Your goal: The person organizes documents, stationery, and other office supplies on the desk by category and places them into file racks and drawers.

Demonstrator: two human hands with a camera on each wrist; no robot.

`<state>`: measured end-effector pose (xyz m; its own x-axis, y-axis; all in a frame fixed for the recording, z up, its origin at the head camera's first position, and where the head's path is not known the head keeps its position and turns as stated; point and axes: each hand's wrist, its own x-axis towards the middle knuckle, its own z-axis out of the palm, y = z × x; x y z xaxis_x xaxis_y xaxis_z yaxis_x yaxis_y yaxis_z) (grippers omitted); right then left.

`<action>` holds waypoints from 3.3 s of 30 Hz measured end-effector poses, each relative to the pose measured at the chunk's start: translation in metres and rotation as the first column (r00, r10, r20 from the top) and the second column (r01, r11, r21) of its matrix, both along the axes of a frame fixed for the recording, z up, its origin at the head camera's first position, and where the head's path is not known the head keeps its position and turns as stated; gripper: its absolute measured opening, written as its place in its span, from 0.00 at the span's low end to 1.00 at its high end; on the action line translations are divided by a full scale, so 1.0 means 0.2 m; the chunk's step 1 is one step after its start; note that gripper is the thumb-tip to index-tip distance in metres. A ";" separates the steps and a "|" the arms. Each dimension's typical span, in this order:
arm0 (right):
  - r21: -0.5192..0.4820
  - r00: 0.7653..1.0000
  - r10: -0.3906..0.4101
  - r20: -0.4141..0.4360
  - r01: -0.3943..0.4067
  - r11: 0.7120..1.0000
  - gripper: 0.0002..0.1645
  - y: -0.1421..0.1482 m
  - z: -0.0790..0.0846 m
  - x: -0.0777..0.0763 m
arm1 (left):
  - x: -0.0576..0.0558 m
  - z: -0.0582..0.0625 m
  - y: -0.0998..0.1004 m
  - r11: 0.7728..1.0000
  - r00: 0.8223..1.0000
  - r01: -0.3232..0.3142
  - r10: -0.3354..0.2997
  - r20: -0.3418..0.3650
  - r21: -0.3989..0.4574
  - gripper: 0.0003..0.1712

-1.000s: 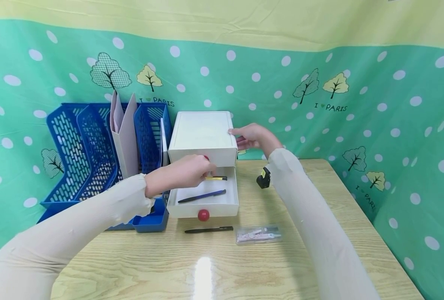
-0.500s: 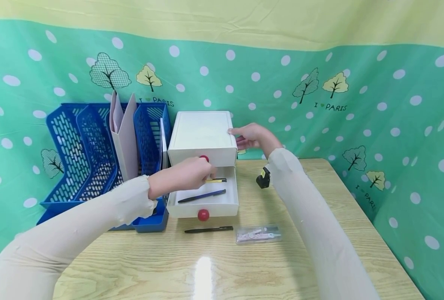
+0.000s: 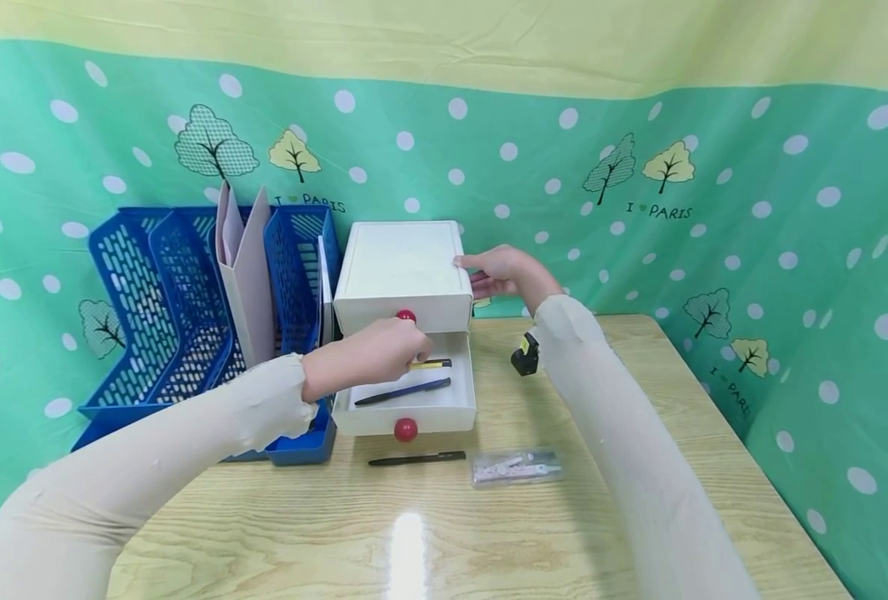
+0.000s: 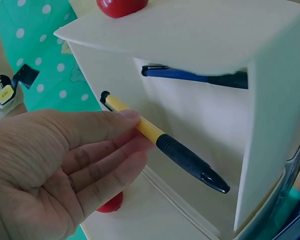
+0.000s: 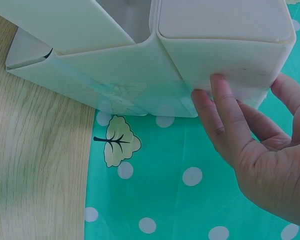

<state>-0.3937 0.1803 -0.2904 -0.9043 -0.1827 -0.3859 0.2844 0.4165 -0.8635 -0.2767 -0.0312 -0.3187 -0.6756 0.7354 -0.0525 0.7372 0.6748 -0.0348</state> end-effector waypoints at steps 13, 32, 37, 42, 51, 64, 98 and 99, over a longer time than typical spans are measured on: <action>0.019 1.000 0.014 -0.003 -0.014 1.000 0.35 -0.01 0.01 0.00 | -0.01 -0.05 0.01 0.997 0.999 -0.028 0.026 -0.027 -0.075 0.09; 0.018 1.000 -0.005 -0.001 0.005 1.000 0.37 0.00 -0.01 0.00 | 0.01 -0.07 -0.01 0.998 0.998 -0.007 0.003 -0.065 -0.058 0.11; 0.012 1.000 -0.007 0.005 0.007 1.000 0.37 0.00 -0.01 0.00 | 0.01 -0.07 -0.02 0.999 0.998 -0.008 0.005 -0.060 -0.051 0.12; 0.008 1.000 -0.002 0.006 0.002 1.000 0.37 0.00 -0.01 0.00 | 0.01 -0.08 -0.03 0.999 0.998 -0.012 0.010 -0.063 -0.044 0.12; 0.015 1.000 0.004 0.000 -0.004 1.000 0.36 0.00 -0.01 0.00 | 0.03 -0.06 -0.04 0.999 0.992 0.028 -0.026 -0.126 0.020 0.13; 0.000 1.000 0.020 0.006 -0.020 1.000 0.37 0.00 0.00 0.01 | 0.25 -0.08 -0.06 0.942 0.923 0.255 -0.169 -0.346 0.219 0.14; 0.021 1.000 0.024 0.006 -0.024 1.000 0.39 0.02 0.00 -0.01 | 0.56 -0.74 -0.06 0.986 0.929 0.158 -0.165 -0.332 -0.047 0.24; 0.022 1.000 0.025 0.006 -0.025 0.999 0.39 0.02 0.00 -0.01 | 0.55 -0.75 -0.06 0.988 0.935 0.146 -0.154 -0.320 -0.052 0.25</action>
<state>-0.3953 0.1837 -0.2909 -0.8974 -0.1968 -0.3949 0.2782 0.4422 -0.8527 -0.1668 -0.0436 -0.4684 -0.5415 0.8308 0.1288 0.7760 0.5528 -0.3038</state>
